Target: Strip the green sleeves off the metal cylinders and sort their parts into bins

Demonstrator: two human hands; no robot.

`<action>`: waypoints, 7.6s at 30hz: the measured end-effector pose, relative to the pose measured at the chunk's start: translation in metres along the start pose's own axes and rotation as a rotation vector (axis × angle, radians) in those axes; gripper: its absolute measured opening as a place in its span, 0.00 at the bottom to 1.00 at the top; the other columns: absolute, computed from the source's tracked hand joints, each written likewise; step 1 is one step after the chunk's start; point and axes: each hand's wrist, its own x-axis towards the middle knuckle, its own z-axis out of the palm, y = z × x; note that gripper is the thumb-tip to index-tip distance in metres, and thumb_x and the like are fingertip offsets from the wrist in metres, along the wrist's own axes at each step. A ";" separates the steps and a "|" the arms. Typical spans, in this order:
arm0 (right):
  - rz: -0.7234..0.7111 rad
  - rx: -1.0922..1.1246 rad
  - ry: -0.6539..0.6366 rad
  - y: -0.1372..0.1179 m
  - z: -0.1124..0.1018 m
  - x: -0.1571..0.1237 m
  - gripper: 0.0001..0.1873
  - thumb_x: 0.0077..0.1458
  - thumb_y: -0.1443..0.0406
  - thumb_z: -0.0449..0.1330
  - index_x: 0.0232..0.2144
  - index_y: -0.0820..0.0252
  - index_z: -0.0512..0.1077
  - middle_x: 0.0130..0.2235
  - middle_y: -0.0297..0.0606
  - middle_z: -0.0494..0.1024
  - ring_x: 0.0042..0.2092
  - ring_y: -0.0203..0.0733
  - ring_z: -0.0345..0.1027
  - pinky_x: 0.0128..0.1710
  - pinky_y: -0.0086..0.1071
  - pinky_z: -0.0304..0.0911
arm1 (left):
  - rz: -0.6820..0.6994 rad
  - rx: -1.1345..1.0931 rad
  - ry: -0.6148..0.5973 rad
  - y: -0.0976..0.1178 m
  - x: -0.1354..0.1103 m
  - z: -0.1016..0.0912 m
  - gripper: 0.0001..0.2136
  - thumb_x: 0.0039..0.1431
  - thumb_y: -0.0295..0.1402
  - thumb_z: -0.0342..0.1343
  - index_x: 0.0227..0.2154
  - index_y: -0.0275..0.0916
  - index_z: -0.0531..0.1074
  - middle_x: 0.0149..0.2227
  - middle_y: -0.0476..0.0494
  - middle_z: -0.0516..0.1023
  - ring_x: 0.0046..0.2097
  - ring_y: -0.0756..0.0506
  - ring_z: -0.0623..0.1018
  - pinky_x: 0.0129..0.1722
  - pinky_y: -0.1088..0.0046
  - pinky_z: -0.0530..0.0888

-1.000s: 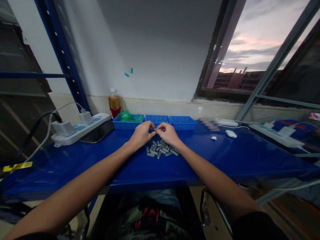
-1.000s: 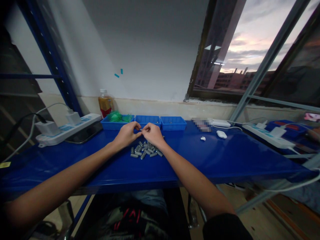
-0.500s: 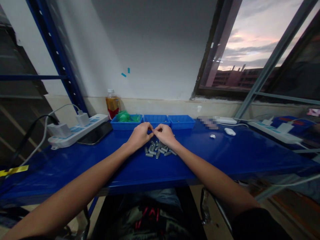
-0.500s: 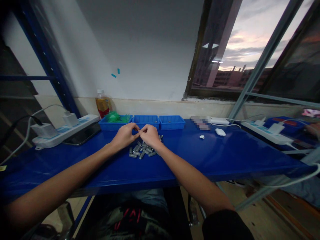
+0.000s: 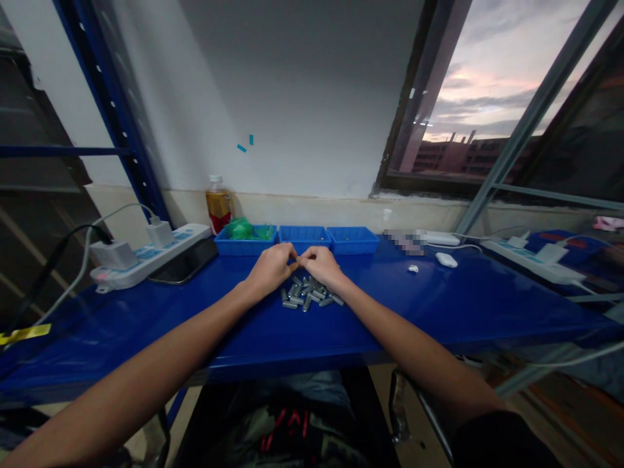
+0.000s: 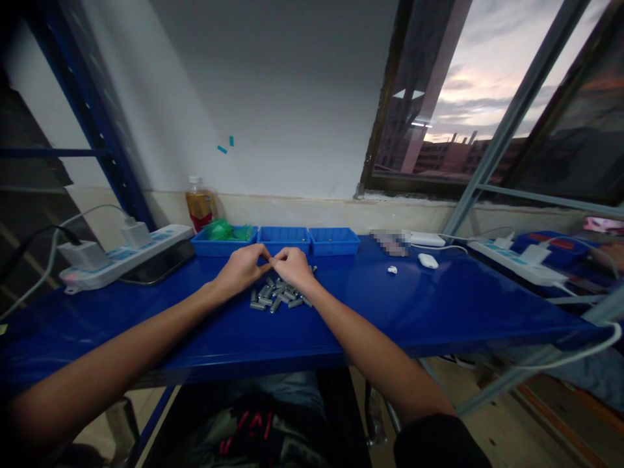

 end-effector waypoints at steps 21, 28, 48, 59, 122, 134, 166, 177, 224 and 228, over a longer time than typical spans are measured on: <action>-0.088 -0.153 -0.014 -0.005 0.003 -0.002 0.13 0.53 0.57 0.55 0.25 0.61 0.69 0.25 0.34 0.73 0.28 0.35 0.65 0.27 0.27 0.54 | -0.115 0.089 0.104 0.004 -0.001 -0.005 0.04 0.53 0.29 0.51 0.29 0.39 0.71 0.33 0.44 0.79 0.36 0.43 0.77 0.34 0.71 0.69; -0.194 -0.169 -0.036 -0.010 0.001 -0.005 0.11 0.56 0.63 0.53 0.27 0.62 0.70 0.26 0.35 0.75 0.27 0.33 0.64 0.27 0.25 0.53 | -0.102 0.069 0.163 0.003 0.000 -0.007 0.04 0.52 0.29 0.52 0.28 0.39 0.72 0.35 0.43 0.78 0.40 0.42 0.76 0.39 0.68 0.70; 0.243 -0.793 0.464 0.052 -0.095 0.041 0.18 0.57 0.58 0.52 0.38 0.63 0.75 0.40 0.52 0.77 0.46 0.51 0.68 0.43 0.39 0.58 | 0.270 -0.167 -0.431 -0.025 0.003 -0.010 0.06 0.53 0.37 0.57 0.33 0.46 0.76 0.38 0.48 0.78 0.43 0.47 0.74 0.46 0.74 0.67; -0.195 -0.518 0.097 0.007 -0.049 0.013 0.20 0.57 0.52 0.50 0.34 0.61 0.74 0.30 0.39 0.75 0.34 0.39 0.65 0.37 0.30 0.55 | 0.245 -0.152 -0.268 -0.022 0.007 -0.022 0.07 0.56 0.35 0.54 0.35 0.41 0.73 0.37 0.44 0.77 0.41 0.45 0.73 0.43 0.70 0.67; -0.533 -0.135 0.010 -0.012 -0.013 -0.010 0.06 0.57 0.64 0.49 0.34 0.60 0.64 0.29 0.34 0.68 0.32 0.37 0.61 0.35 0.30 0.56 | -0.399 -0.992 -0.291 -0.009 0.011 -0.013 0.28 0.52 0.58 0.45 0.28 0.33 0.72 0.29 0.40 0.76 0.32 0.46 0.73 0.33 0.70 0.68; -0.240 -0.004 -0.013 -0.009 -0.019 -0.004 0.18 0.57 0.54 0.48 0.25 0.60 0.66 0.21 0.29 0.66 0.25 0.33 0.59 0.27 0.27 0.52 | -0.153 -0.794 0.035 -0.014 0.012 -0.003 0.13 0.48 0.40 0.58 0.32 0.36 0.68 0.32 0.46 0.73 0.34 0.48 0.72 0.39 0.69 0.69; -0.290 -0.453 0.338 0.057 -0.055 0.049 0.14 0.54 0.63 0.53 0.40 0.60 0.74 0.33 0.41 0.72 0.39 0.45 0.61 0.45 0.38 0.55 | 0.038 -0.198 -0.291 -0.014 0.000 0.005 0.12 0.54 0.34 0.51 0.40 0.45 0.75 0.36 0.46 0.79 0.40 0.44 0.76 0.40 0.72 0.67; -0.432 -0.503 0.089 0.013 -0.023 0.011 0.11 0.56 0.63 0.54 0.37 0.60 0.73 0.34 0.42 0.71 0.40 0.45 0.59 0.43 0.37 0.55 | -0.034 -0.270 -0.436 -0.007 0.005 -0.006 0.08 0.47 0.37 0.55 0.29 0.42 0.75 0.29 0.47 0.79 0.30 0.46 0.76 0.28 0.76 0.66; -0.258 0.236 -0.011 -0.007 -0.022 0.001 0.09 0.48 0.60 0.57 0.27 0.60 0.67 0.23 0.29 0.67 0.27 0.33 0.61 0.28 0.28 0.56 | -0.169 -0.631 -0.081 -0.003 0.009 -0.020 0.25 0.61 0.49 0.39 0.33 0.33 0.72 0.29 0.42 0.76 0.32 0.45 0.75 0.36 0.68 0.70; -0.322 0.145 0.011 -0.006 -0.020 0.000 0.11 0.50 0.58 0.56 0.32 0.60 0.69 0.22 0.29 0.67 0.25 0.33 0.59 0.28 0.28 0.55 | -0.183 -0.682 -0.109 -0.009 0.011 -0.016 0.21 0.57 0.49 0.45 0.26 0.34 0.70 0.26 0.44 0.75 0.30 0.46 0.74 0.33 0.70 0.69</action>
